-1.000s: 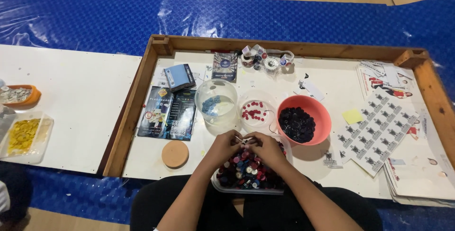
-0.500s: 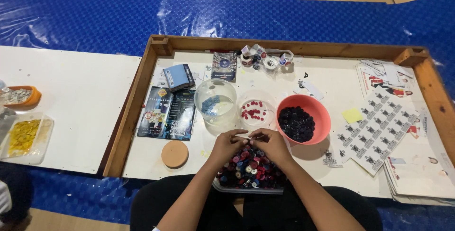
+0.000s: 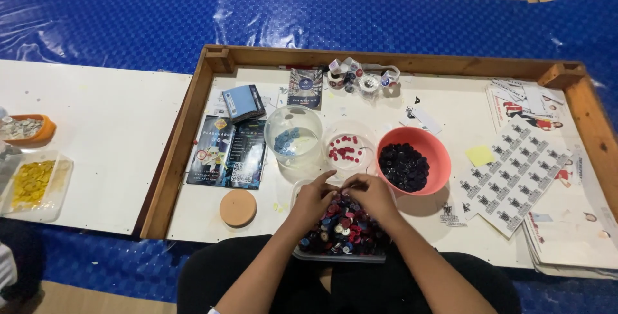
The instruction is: Sorting black buttons from a container of mixed colored buttons and placing them into a pink bowl.
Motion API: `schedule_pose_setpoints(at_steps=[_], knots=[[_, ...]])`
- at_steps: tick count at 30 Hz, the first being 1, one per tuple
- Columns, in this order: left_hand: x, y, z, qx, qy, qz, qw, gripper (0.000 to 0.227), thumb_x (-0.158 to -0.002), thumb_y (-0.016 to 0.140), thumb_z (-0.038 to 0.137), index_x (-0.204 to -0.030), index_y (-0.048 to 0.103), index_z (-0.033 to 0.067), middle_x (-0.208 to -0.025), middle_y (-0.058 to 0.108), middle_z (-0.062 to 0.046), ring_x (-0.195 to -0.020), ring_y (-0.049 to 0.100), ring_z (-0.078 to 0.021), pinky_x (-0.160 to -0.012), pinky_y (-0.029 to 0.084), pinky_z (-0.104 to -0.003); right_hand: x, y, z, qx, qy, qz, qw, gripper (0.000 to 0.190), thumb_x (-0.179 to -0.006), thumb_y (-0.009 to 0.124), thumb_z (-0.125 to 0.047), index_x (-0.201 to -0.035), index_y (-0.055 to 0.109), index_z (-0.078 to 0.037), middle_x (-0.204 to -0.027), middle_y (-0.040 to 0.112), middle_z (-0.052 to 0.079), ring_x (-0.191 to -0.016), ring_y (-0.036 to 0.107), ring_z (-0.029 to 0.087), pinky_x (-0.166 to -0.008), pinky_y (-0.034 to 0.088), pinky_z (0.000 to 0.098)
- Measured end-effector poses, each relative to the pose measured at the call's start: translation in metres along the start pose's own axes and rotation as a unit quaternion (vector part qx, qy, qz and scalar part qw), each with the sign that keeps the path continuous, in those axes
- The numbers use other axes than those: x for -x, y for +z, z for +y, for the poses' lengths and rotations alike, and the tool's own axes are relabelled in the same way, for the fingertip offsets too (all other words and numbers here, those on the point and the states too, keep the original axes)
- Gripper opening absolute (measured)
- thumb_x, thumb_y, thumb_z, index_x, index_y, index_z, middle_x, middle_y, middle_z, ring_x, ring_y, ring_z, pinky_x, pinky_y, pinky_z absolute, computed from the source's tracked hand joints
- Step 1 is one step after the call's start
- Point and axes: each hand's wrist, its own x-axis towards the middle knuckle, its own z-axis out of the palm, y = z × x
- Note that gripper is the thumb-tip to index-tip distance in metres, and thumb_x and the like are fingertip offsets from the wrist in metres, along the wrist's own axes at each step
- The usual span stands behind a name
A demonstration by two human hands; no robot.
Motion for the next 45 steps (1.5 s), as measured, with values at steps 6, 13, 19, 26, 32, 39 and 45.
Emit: schedule_pose_setpoints(at_steps=[6, 13, 19, 26, 32, 39, 45], knots=[[-0.012, 0.025, -0.065, -0.312, 0.143, 0.001, 0.939, 0.015, -0.087, 0.068, 0.007, -0.101, 0.063, 0.0090, -0.084, 0.073, -0.011, -0.079, 0.073, -0.0327, -0.067, 0.060, -0.040, -0.042, -0.074, 0.048, 0.355, -0.094, 0.175, 0.914, 0.012, -0.087, 0.068, -0.013, -0.095, 0.073, -0.020, -0.095, 0.072, 0.003, -0.093, 0.071, 0.028, -0.087, 0.059, 0.0410], [-0.044, 0.073, -0.127, -0.413, 0.112, -0.069, 0.901, 0.035, -0.083, 0.072, 0.000, -0.118, 0.065, -0.0020, -0.098, 0.068, -0.016, -0.095, 0.070, -0.0332, -0.078, 0.062, -0.037, -0.052, -0.081, 0.067, 0.423, -0.013, 0.114, 0.899, 0.017, -0.091, 0.066, -0.021, -0.103, 0.077, -0.016, -0.098, 0.072, 0.007, -0.097, 0.074, 0.029, -0.085, 0.060, 0.0403], [-0.023, 0.029, -0.070, -0.352, 0.105, -0.072, 0.927, 0.020, -0.083, 0.067, -0.005, -0.102, 0.073, -0.0016, -0.087, 0.073, -0.017, -0.085, 0.073, -0.0356, -0.073, 0.061, -0.042, -0.013, -0.032, 0.019, 0.296, -0.173, 0.155, 0.926, 0.014, -0.093, 0.066, -0.022, -0.102, 0.074, -0.015, -0.092, 0.072, 0.011, -0.091, 0.072, 0.032, -0.081, 0.059, 0.0423], [-0.005, -0.007, -0.005, 0.023, 0.019, 0.024, 0.999, 0.036, -0.093, 0.066, 0.012, -0.127, 0.054, 0.0158, -0.095, 0.078, -0.013, -0.094, 0.074, -0.0372, -0.085, 0.056, -0.047, 0.005, 0.008, 0.002, 0.152, -0.072, -0.026, 0.985, 0.025, -0.089, 0.072, -0.026, -0.113, 0.076, -0.020, -0.102, 0.079, 0.009, -0.104, 0.073, 0.032, -0.092, 0.057, 0.0430], [-0.004, -0.013, 0.002, 0.047, 0.028, 0.013, 0.998, 0.034, -0.095, 0.065, 0.009, -0.127, 0.054, 0.0145, -0.098, 0.078, -0.014, -0.095, 0.074, -0.0368, -0.085, 0.058, -0.047, 0.004, -0.006, -0.010, 0.107, -0.025, -0.007, 0.994, 0.024, -0.084, 0.078, -0.022, -0.107, 0.080, -0.020, -0.100, 0.081, 0.009, -0.104, 0.074, 0.029, -0.093, 0.056, 0.0389], [-0.002, -0.003, 0.000, -0.057, 0.061, -0.052, 0.995, 0.038, -0.095, 0.064, 0.012, -0.129, 0.049, 0.0165, -0.101, 0.078, -0.012, -0.096, 0.072, -0.0385, -0.085, 0.057, -0.050, 0.007, -0.001, -0.004, 0.106, -0.017, -0.011, 0.994, 0.018, -0.083, 0.078, -0.023, -0.101, 0.080, -0.019, -0.098, 0.082, 0.006, -0.101, 0.075, 0.026, -0.091, 0.057, 0.0382], [0.002, -0.030, -0.017, -0.323, 0.096, -0.029, 0.941, 0.023, -0.089, 0.070, 0.013, -0.110, 0.062, 0.0108, -0.092, 0.075, -0.011, -0.087, 0.073, -0.0336, -0.076, 0.059, -0.044, -0.029, -0.058, 0.038, 0.402, -0.150, 0.176, 0.886, 0.020, -0.096, 0.064, -0.010, -0.113, 0.075, -0.009, -0.100, 0.074, 0.018, -0.096, 0.071, 0.036, -0.088, 0.058, 0.0425]])
